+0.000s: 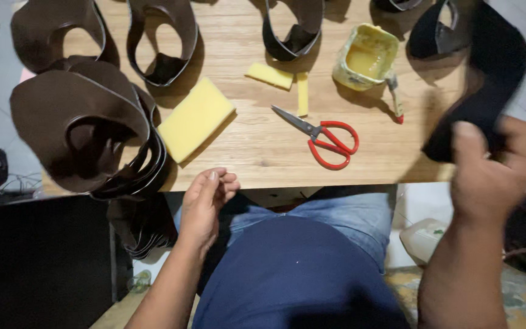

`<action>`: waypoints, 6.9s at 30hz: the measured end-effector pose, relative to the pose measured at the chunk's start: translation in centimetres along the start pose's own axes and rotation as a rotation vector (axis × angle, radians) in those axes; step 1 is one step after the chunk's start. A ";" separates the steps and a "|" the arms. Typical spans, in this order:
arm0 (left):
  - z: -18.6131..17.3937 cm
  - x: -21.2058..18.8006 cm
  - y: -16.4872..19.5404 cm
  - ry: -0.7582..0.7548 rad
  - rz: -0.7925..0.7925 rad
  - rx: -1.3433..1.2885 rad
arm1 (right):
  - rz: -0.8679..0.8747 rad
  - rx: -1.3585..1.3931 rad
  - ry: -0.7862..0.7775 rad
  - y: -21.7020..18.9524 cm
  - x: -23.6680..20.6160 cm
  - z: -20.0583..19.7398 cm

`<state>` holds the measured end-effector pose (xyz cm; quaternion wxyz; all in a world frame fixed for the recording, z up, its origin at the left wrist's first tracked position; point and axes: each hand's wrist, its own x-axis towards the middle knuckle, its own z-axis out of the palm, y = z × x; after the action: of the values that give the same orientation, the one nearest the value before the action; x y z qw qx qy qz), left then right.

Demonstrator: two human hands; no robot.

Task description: The person assembles a brown sandal by inserting a yellow foam insole into the upper and pressing the edges to secure it. They then use red-handled scissors to trim excess foam and inspect the fit. The process is repeated for another sandal.

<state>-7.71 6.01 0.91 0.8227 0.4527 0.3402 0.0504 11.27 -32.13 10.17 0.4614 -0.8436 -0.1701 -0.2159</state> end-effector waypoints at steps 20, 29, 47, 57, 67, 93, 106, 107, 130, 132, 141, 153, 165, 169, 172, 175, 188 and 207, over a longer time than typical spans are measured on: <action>3.3 7.1 3.0 -0.041 0.291 0.610 | 0.007 -0.188 -0.087 -0.6 6.2 11.3; 3.6 6.9 3.5 0.041 0.525 0.973 | 0.055 0.264 -0.112 -8.0 16.3 22.1; 2.9 7.6 4.1 -0.031 0.341 0.887 | -0.405 -0.173 -0.708 -18.0 19.0 35.3; 2.1 7.8 3.4 -0.048 0.499 0.918 | -0.652 0.010 -0.622 -17.5 15.3 31.3; 2.6 7.3 3.7 -0.044 0.500 0.908 | -0.473 -0.396 -0.767 -19.0 18.8 34.5; 3.8 2.6 1.0 -0.043 -0.032 0.227 | -0.379 0.144 -0.888 -9.5 -3.3 13.7; 2.6 4.0 3.8 0.020 -0.133 0.329 | -0.147 -0.466 -0.736 -0.7 -1.8 13.4; 2.6 4.3 4.0 -0.002 -0.135 0.318 | -0.116 -0.482 -0.766 -0.7 -1.5 13.6; 5.7 0.1 7.4 -0.057 0.998 0.809 | 0.629 0.534 -1.293 -6.4 -5.9 9.7; 6.0 0.1 7.4 -0.054 0.985 0.798 | 0.424 0.397 -1.270 -6.5 -6.2 10.0; 6.3 0.0 7.5 0.001 0.914 0.878 | 0.759 0.398 -1.180 -7.5 -6.5 11.4; 6.3 -0.4 7.5 0.010 0.890 0.898 | 0.763 0.305 -1.168 -8.8 -6.1 11.7; 5.9 0.1 6.9 -0.018 0.822 0.768 | 0.806 0.387 -1.162 -8.1 -6.6 11.8; 5.7 0.3 6.7 -0.023 0.864 0.764 | 0.814 0.446 -1.173 -7.4 -6.9 11.8; 5.4 0.3 6.7 -0.035 0.850 0.758 | 0.846 0.502 -1.178 -7.1 -7.1 11.9; 5.3 0.3 6.7 -0.035 0.846 0.782 | 0.851 0.536 -1.184 -7.0 -7.1 11.8; 4.7 0.8 7.2 0.013 0.622 0.799 | 0.872 0.400 -1.172 -6.8 -7.3 11.5; 5.3 10.7 11.5 -0.051 0.274 0.271 | 0.513 -0.040 -0.873 -3.2 -7.7 10.9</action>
<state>6.25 13.13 6.29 0.7481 0.6024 0.2580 0.1044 5.45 -21.90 3.20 0.3693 -0.8783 -0.1304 0.2742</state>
